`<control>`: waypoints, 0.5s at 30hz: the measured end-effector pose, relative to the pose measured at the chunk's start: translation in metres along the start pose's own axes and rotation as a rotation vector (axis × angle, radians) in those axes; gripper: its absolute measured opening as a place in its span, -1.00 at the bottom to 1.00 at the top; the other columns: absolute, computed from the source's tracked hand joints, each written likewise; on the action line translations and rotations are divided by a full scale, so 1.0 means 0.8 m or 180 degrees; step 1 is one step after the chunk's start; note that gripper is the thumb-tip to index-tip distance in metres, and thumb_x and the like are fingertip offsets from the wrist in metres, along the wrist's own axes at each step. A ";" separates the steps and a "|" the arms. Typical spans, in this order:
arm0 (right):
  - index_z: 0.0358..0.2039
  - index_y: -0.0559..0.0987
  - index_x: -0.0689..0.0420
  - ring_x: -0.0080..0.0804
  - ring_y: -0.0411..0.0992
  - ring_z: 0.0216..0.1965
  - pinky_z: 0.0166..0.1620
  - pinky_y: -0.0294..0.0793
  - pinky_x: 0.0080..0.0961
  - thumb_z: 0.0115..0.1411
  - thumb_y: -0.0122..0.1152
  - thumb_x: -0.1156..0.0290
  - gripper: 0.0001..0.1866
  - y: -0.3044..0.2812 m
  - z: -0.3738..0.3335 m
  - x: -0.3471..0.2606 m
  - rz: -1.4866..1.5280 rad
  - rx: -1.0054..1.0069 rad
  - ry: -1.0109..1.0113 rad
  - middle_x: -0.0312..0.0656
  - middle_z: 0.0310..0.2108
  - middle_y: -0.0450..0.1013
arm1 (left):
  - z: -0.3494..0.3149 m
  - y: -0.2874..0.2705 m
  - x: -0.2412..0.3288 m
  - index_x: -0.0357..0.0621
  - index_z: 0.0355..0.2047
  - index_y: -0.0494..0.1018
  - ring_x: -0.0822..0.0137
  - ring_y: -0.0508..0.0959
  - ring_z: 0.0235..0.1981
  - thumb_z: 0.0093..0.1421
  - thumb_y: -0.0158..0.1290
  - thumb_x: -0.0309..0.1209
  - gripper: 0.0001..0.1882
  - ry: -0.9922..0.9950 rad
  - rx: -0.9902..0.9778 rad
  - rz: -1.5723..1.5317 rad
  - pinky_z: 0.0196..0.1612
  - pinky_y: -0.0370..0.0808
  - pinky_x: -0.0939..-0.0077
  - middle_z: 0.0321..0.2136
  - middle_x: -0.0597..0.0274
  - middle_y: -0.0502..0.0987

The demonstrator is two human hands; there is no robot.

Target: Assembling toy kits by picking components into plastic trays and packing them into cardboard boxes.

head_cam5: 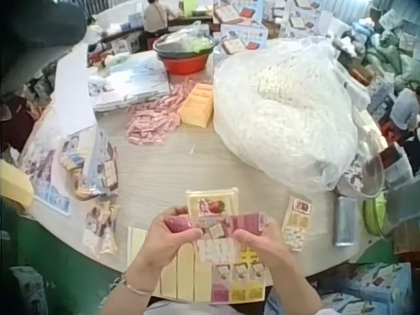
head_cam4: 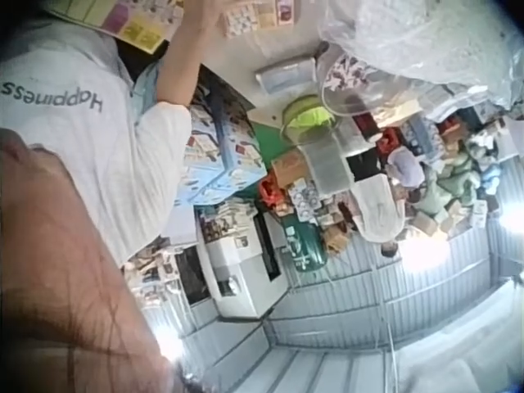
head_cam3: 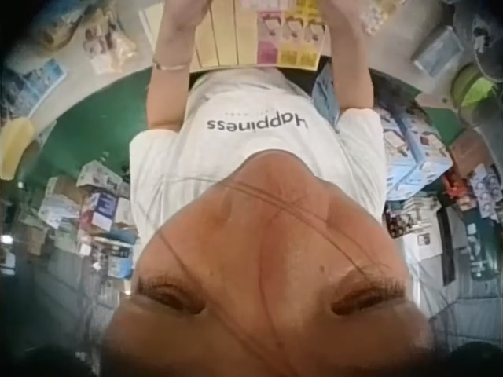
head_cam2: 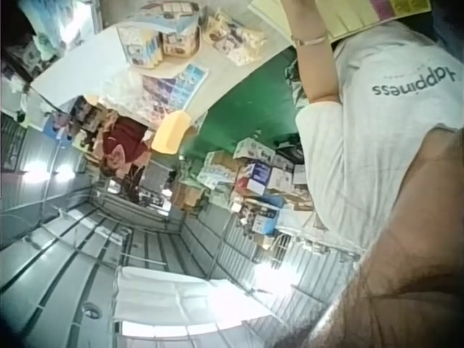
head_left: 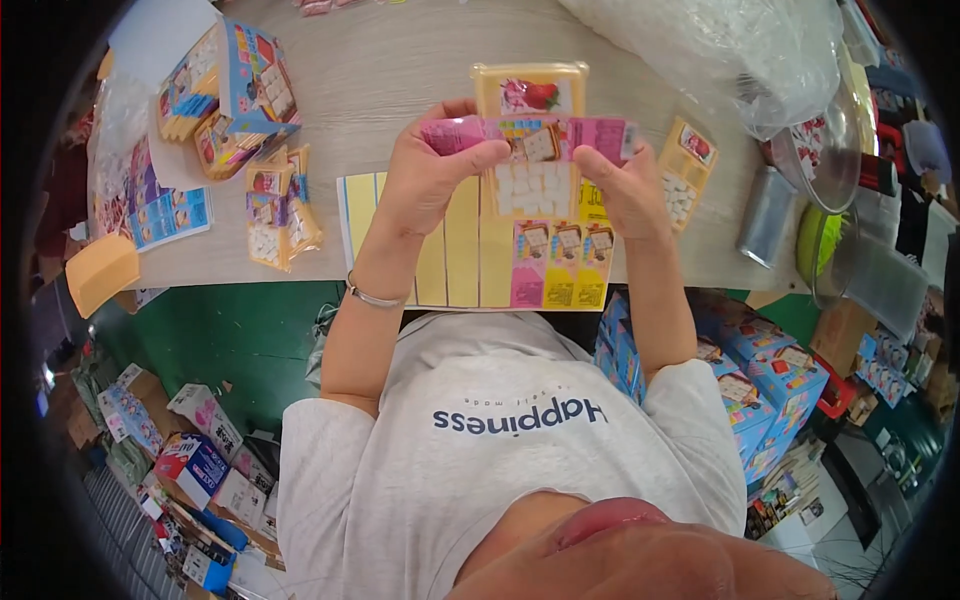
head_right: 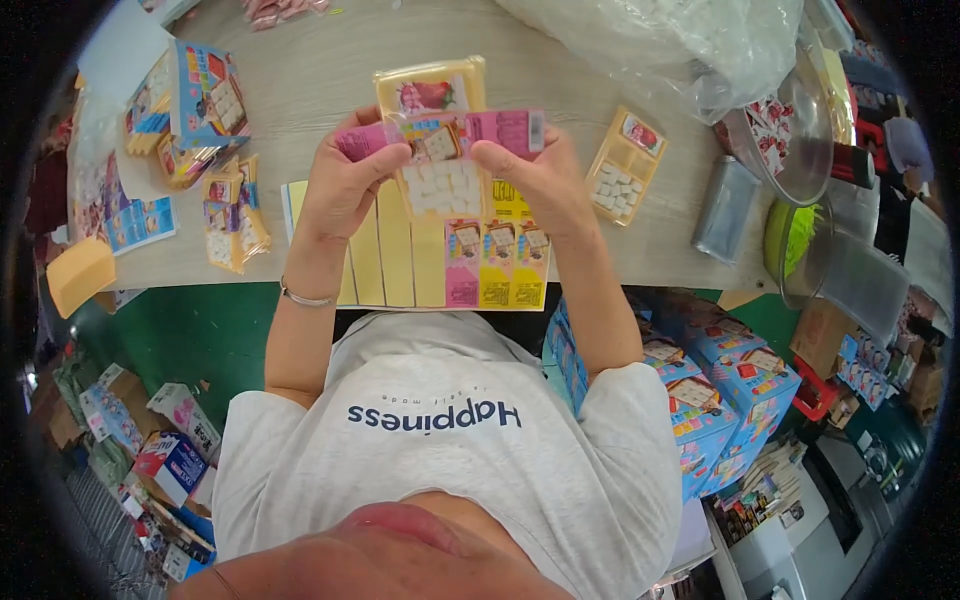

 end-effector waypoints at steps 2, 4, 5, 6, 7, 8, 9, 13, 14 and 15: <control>-0.02 0.53 0.25 -0.51 0.55 -0.18 -0.08 0.54 -0.56 0.16 0.40 0.50 -0.62 0.007 -0.008 0.013 0.0132 0.0131 0.0062 -0.22 -0.15 0.58 | -0.009 -0.003 0.002 -0.34 0.04 0.40 0.45 0.63 -0.24 0.00 0.40 -0.55 -0.40 -0.0061 -0.0108 0.0049 -0.11 0.58 0.59 -0.26 0.20 0.64; -0.06 0.57 0.24 -0.53 0.56 -0.20 -0.12 0.55 -0.56 0.16 0.41 0.51 -0.67 0.014 -0.014 0.022 0.0249 0.0248 0.0125 -0.22 -0.17 0.60 | -0.018 -0.002 0.003 -0.33 0.06 0.40 0.45 0.63 -0.25 0.02 0.39 -0.55 -0.40 -0.0108 -0.0208 0.0084 -0.11 0.58 0.60 -0.29 0.24 0.63; -0.11 0.61 0.24 -0.55 0.56 -0.24 -0.14 0.55 -0.57 0.18 0.39 0.51 -0.73 0.017 -0.017 0.020 0.0002 0.0419 -0.0089 -0.24 -0.22 0.61 | -0.021 -0.006 0.015 -0.32 0.01 0.44 0.48 0.62 -0.28 0.04 0.38 -0.55 -0.48 0.0451 0.0224 0.0302 -0.16 0.57 0.62 -0.32 0.26 0.63; -0.15 0.65 0.25 -0.57 0.56 -0.28 -0.17 0.56 -0.59 0.19 0.38 0.50 -0.79 0.020 -0.019 0.017 -0.0246 0.0586 -0.0303 -0.26 -0.28 0.62 | -0.029 -0.014 0.027 -0.31 -0.04 0.48 0.50 0.61 -0.30 0.07 0.36 -0.54 -0.55 0.1012 0.0660 0.0516 -0.20 0.55 0.65 -0.36 0.28 0.62; -0.15 0.65 0.25 -0.57 0.56 -0.28 -0.17 0.56 -0.59 0.19 0.38 0.50 -0.79 0.027 -0.023 0.017 -0.0251 0.0573 -0.0302 -0.26 -0.28 0.62 | -0.039 -0.027 0.026 -0.31 -0.04 0.48 0.50 0.61 -0.30 0.07 0.36 -0.54 -0.55 0.1019 0.0670 0.0511 -0.20 0.55 0.65 -0.36 0.28 0.62; -0.18 0.66 0.25 -0.59 0.55 -0.30 -0.19 0.54 -0.62 0.19 0.38 0.51 -0.81 0.033 -0.027 0.008 -0.0551 0.0673 -0.0450 -0.26 -0.29 0.62 | -0.059 -0.047 0.037 -0.29 -0.13 0.53 0.52 0.60 -0.33 0.07 0.36 -0.54 -0.65 0.1599 0.1019 0.1317 -0.24 0.52 0.67 -0.35 0.27 0.62; -0.20 0.67 0.26 -0.61 0.54 -0.32 -0.22 0.53 -0.65 0.19 0.39 0.52 -0.83 0.039 -0.032 0.003 -0.0849 0.0770 -0.0592 -0.27 -0.31 0.62 | -0.083 -0.050 0.052 -0.27 -0.22 0.58 0.54 0.58 -0.36 0.08 0.36 -0.53 -0.74 0.2158 0.1371 0.2133 -0.28 0.49 0.70 -0.35 0.27 0.62; -0.24 0.69 0.27 -0.63 0.53 -0.37 -0.26 0.50 -0.68 0.16 0.40 0.57 -0.86 0.077 -0.045 0.004 -0.0498 0.0552 -0.0943 -0.29 -0.35 0.62 | -0.096 -0.027 0.033 -0.18 -0.23 0.66 0.52 0.58 -0.40 0.02 0.40 -0.50 -0.73 0.1629 0.1076 0.1772 -0.26 0.50 0.66 -0.36 0.27 0.63; -0.25 0.69 0.27 -0.64 0.53 -0.37 -0.27 0.50 -0.70 0.15 0.40 0.59 -0.86 0.082 -0.048 0.006 -0.0519 0.0412 -0.0911 -0.29 -0.34 0.62 | -0.094 -0.025 0.028 -0.18 -0.15 0.65 0.51 0.58 -0.36 0.05 0.37 -0.52 -0.68 0.1699 0.0984 0.1432 -0.20 0.53 0.62 -0.34 0.26 0.64; -0.26 0.69 0.27 -0.64 0.53 -0.37 -0.29 0.49 -0.71 0.14 0.41 0.60 -0.86 0.086 -0.050 0.007 -0.0540 0.0279 -0.0882 -0.28 -0.33 0.63 | -0.096 -0.029 0.028 -0.18 -0.15 0.65 0.51 0.58 -0.36 0.05 0.37 -0.52 -0.68 0.1695 0.1009 0.1434 -0.20 0.53 0.62 -0.34 0.26 0.64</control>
Point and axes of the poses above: each hand's wrist, its own z-axis towards the middle knuckle, its own y-axis out of the palm, x = y × z, the point moved 5 cm from there along z, towards the middle knuckle
